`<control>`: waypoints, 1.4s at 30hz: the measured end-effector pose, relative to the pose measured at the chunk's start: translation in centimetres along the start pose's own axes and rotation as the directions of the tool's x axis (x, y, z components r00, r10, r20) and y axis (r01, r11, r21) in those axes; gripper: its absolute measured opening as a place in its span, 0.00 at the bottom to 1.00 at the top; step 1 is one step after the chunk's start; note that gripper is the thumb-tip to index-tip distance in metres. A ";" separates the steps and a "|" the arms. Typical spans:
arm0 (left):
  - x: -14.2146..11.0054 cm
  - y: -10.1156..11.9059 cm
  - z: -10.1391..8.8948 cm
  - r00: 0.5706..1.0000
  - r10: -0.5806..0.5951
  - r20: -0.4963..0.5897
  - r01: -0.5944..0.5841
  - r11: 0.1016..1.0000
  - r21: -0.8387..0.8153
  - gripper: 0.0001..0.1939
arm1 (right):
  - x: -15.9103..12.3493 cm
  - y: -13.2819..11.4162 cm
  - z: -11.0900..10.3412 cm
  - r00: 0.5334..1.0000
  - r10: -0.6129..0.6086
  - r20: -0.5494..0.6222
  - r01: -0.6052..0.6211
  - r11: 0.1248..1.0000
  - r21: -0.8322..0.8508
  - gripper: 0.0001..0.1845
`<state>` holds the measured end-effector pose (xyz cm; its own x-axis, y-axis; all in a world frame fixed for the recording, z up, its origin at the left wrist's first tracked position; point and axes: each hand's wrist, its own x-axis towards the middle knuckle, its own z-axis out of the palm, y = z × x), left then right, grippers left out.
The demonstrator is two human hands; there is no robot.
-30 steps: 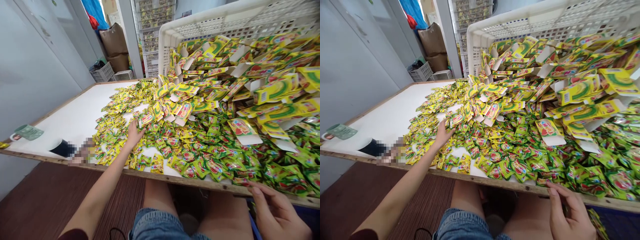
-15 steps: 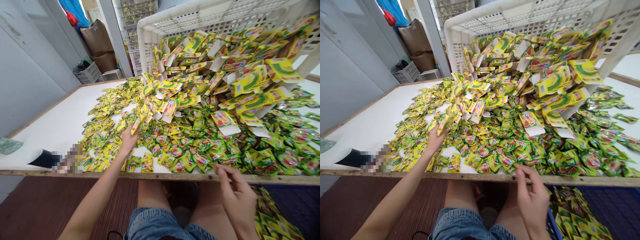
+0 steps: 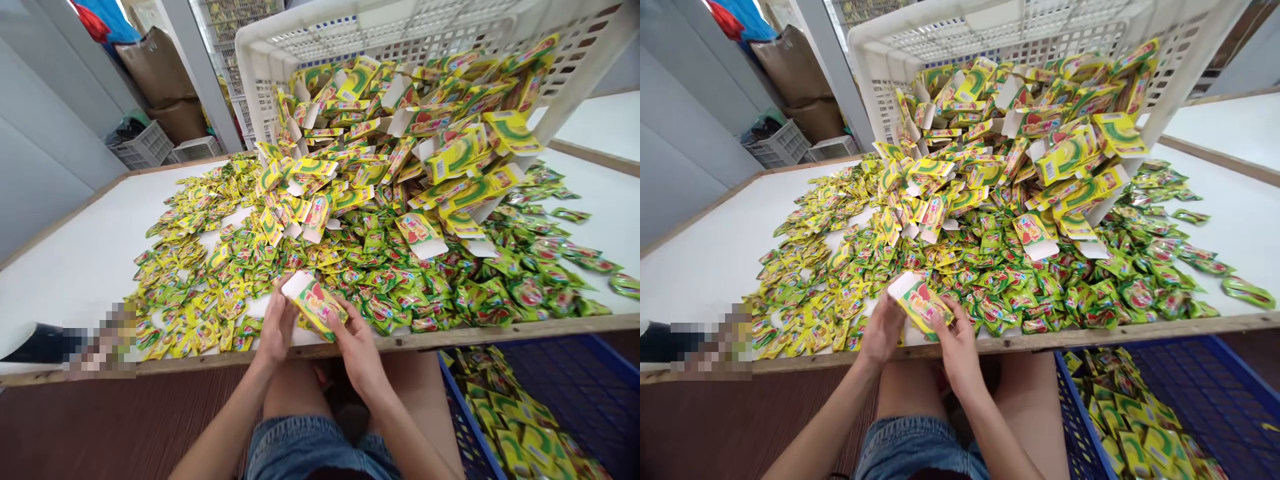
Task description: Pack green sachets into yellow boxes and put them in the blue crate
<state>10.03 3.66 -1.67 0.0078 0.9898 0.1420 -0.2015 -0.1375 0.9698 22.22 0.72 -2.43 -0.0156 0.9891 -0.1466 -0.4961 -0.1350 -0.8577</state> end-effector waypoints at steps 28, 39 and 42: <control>2.0 0.4 -5.4 0.852 -0.440 0.284 0.255 0.821 0.511 0.21 | 3.1 -2.1 -3.1 0.863 -0.335 0.379 0.390 -0.037 -0.920 0.09; 1.8 1.5 -3.9 0.809 -0.509 0.294 0.327 0.805 0.496 0.25 | 4.6 0.7 -2.2 0.951 -0.113 0.287 0.301 0.138 -0.944 0.06; 1.8 1.3 -3.7 0.809 -0.532 0.251 0.380 0.799 0.465 0.25 | 4.5 0.6 -3.0 0.951 -0.144 0.275 0.308 0.336 -0.890 0.04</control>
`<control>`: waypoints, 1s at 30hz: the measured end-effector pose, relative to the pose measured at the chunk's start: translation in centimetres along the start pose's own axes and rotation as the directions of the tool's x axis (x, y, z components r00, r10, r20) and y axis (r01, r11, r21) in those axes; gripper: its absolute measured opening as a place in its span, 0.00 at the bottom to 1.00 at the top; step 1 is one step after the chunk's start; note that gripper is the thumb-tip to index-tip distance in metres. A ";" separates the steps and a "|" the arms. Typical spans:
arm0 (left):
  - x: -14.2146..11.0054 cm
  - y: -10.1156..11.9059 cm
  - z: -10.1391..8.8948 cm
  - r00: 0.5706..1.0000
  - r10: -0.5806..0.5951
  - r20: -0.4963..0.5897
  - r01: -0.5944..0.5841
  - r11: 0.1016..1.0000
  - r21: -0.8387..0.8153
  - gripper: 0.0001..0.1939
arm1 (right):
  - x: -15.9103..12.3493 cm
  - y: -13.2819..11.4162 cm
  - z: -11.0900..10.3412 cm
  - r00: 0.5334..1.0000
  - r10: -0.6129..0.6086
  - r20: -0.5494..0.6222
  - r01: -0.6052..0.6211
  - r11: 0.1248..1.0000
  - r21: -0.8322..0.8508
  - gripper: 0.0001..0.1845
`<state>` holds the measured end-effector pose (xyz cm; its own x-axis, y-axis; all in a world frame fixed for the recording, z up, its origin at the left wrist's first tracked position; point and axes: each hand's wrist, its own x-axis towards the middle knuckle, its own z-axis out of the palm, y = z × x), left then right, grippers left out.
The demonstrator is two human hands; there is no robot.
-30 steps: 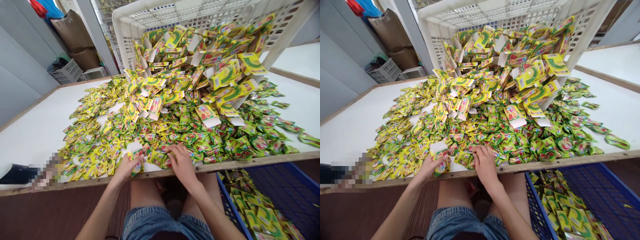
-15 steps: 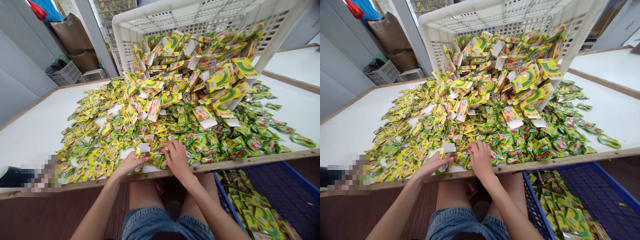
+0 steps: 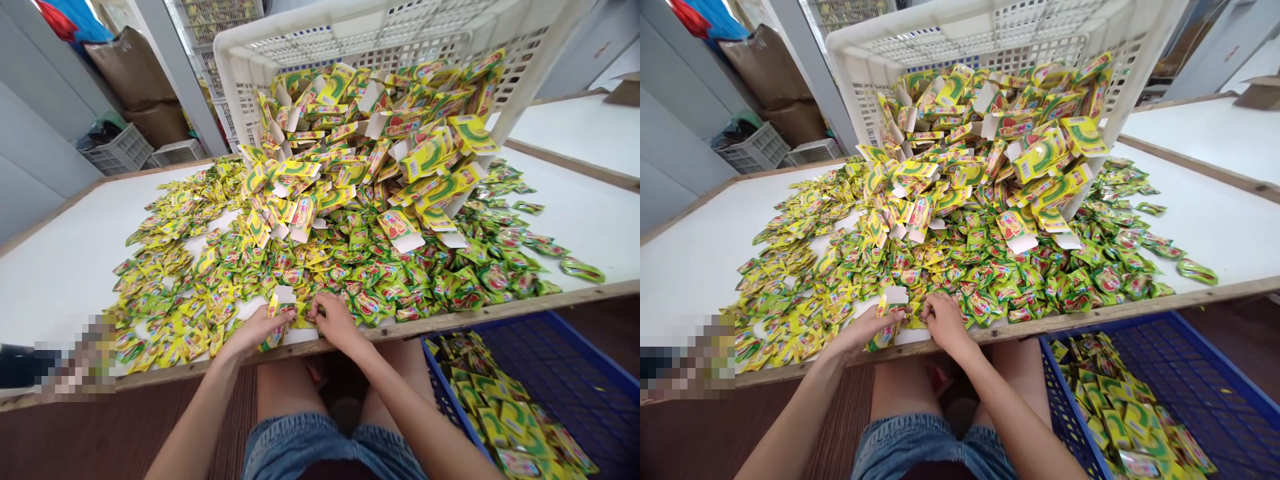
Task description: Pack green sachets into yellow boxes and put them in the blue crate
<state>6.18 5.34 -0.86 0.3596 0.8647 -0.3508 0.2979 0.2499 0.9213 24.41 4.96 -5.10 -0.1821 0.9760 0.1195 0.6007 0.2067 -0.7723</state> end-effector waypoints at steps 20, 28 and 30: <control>-2.2 0.8 1.1 0.999 -0.039 -0.011 0.029 0.875 -0.483 0.28 | -0.3 -0.3 0.7 0.943 0.298 -0.147 -0.038 0.535 0.844 0.26; -3.1 1.1 2.4 0.999 0.012 -0.039 -0.031 0.853 -0.521 0.28 | -1.1 -0.2 0.7 0.978 0.177 -0.110 -0.063 0.754 0.654 0.19; -3.0 1.2 2.8 0.999 0.008 -0.032 -0.024 0.851 -0.525 0.28 | -1.3 -0.1 0.7 0.982 0.153 -0.108 -0.036 0.717 0.696 0.17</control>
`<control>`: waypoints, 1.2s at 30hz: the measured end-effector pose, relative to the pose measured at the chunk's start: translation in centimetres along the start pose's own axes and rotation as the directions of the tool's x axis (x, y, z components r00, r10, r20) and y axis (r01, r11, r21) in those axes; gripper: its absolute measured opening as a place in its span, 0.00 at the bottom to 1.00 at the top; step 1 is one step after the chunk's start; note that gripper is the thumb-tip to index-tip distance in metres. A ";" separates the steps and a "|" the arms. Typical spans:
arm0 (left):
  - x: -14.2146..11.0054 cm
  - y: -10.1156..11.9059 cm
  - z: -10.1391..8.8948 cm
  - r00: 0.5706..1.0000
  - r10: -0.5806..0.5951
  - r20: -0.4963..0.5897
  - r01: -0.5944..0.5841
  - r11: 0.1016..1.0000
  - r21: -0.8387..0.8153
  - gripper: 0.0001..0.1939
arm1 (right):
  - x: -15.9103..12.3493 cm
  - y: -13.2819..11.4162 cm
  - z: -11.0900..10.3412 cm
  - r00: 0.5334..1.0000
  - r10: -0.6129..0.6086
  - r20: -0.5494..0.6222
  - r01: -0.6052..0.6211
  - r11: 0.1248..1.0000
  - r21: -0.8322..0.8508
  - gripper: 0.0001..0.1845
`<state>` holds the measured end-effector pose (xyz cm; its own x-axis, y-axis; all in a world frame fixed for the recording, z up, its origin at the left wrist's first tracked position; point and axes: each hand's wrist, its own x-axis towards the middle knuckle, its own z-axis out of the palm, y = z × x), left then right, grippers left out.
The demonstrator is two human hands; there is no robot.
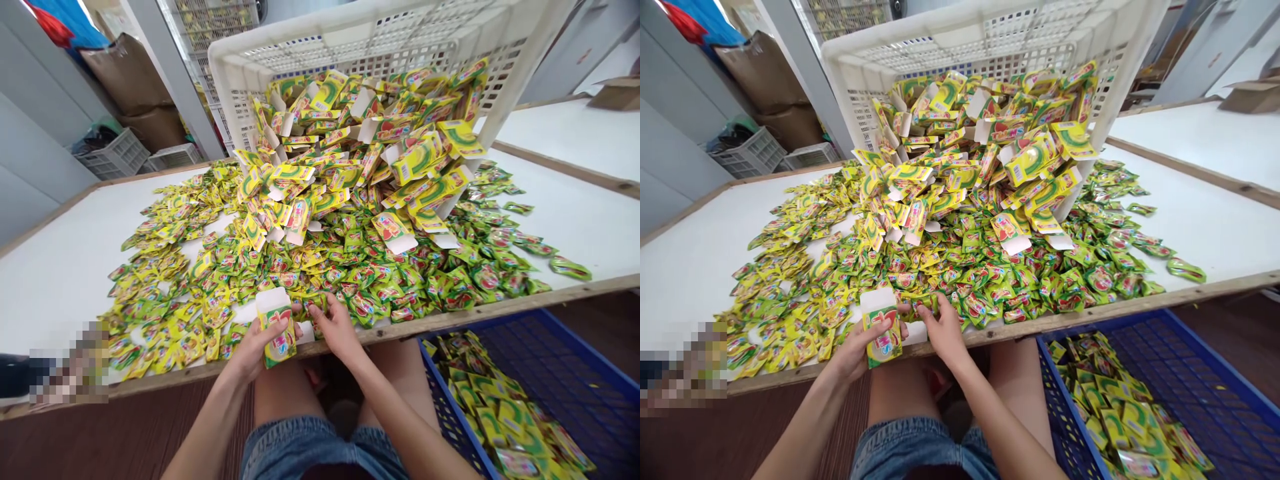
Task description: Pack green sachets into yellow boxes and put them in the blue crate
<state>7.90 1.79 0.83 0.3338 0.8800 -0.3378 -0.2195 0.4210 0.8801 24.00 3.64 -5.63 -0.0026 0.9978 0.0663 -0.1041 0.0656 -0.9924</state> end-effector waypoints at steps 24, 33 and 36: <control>0.8 -0.6 2.1 0.997 -0.049 0.051 0.022 0.900 0.435 0.19 | 1.2 -8.9 -1.5 0.841 -0.233 0.489 0.480 0.739 -0.472 0.08; 1.2 -0.8 1.8 0.989 0.144 0.025 -0.139 0.873 0.467 0.23 | 0.4 -7.4 -0.4 0.878 -0.384 0.285 0.477 0.675 -0.563 0.10; 1.8 -1.5 1.1 0.988 0.153 0.007 -0.137 0.861 0.489 0.23 | 0.2 -7.4 -0.5 0.857 -0.397 0.329 0.514 0.606 -0.607 0.04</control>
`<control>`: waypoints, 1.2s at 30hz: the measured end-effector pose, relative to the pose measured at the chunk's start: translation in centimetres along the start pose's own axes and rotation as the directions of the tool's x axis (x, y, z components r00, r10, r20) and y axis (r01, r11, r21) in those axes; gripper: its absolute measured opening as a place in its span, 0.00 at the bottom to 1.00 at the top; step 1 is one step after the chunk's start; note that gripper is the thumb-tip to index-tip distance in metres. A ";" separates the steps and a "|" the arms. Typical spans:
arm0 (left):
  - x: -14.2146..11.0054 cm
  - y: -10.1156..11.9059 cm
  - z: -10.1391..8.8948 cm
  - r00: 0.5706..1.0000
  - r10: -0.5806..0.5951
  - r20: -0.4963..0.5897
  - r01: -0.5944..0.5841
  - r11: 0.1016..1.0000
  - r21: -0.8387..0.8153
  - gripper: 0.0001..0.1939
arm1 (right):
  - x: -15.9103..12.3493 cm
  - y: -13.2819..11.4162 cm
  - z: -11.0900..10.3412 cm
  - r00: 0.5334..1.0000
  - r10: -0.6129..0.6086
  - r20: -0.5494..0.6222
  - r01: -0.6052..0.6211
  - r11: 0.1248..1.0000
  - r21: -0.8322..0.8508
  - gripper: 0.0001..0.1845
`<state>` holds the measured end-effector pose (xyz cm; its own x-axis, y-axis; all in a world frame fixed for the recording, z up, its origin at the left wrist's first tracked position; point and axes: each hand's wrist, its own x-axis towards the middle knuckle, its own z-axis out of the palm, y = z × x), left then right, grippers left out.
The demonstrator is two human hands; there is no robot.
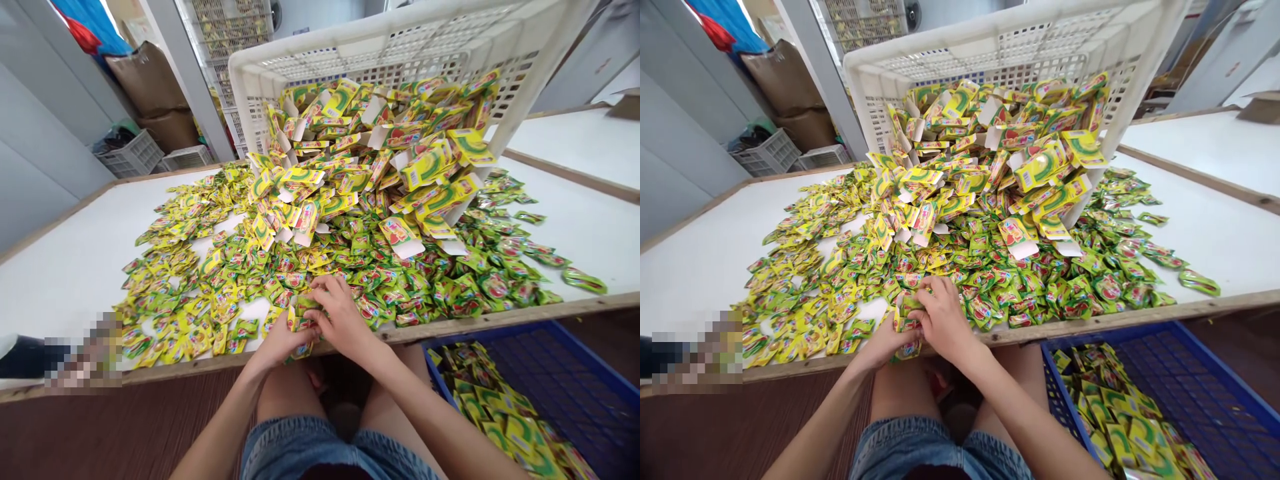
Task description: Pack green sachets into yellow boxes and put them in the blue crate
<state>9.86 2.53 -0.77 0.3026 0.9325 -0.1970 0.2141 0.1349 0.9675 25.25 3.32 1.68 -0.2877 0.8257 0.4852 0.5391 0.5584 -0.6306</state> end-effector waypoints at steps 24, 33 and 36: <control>0.6 -2.9 -1.6 0.948 0.233 -0.218 -0.232 0.972 0.032 0.11 | -2.0 2.7 5.0 0.983 0.184 -0.011 -0.169 0.925 0.342 0.10; 0.1 -2.7 -1.6 0.904 0.335 -0.265 -0.343 0.939 0.017 0.10 | -1.5 2.3 5.0 0.989 0.137 -0.049 -0.109 0.920 0.376 0.08; -0.4 -2.5 -1.7 0.900 0.343 -0.268 -0.340 0.939 0.060 0.09 | -1.6 2.0 4.7 0.993 0.107 -0.039 -0.084 0.921 0.380 0.07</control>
<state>7.60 2.43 -2.81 0.0973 0.9756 0.1969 0.1540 -0.2102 0.9655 23.10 3.53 -3.18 -0.1969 0.8768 0.4386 0.2201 0.4755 -0.8517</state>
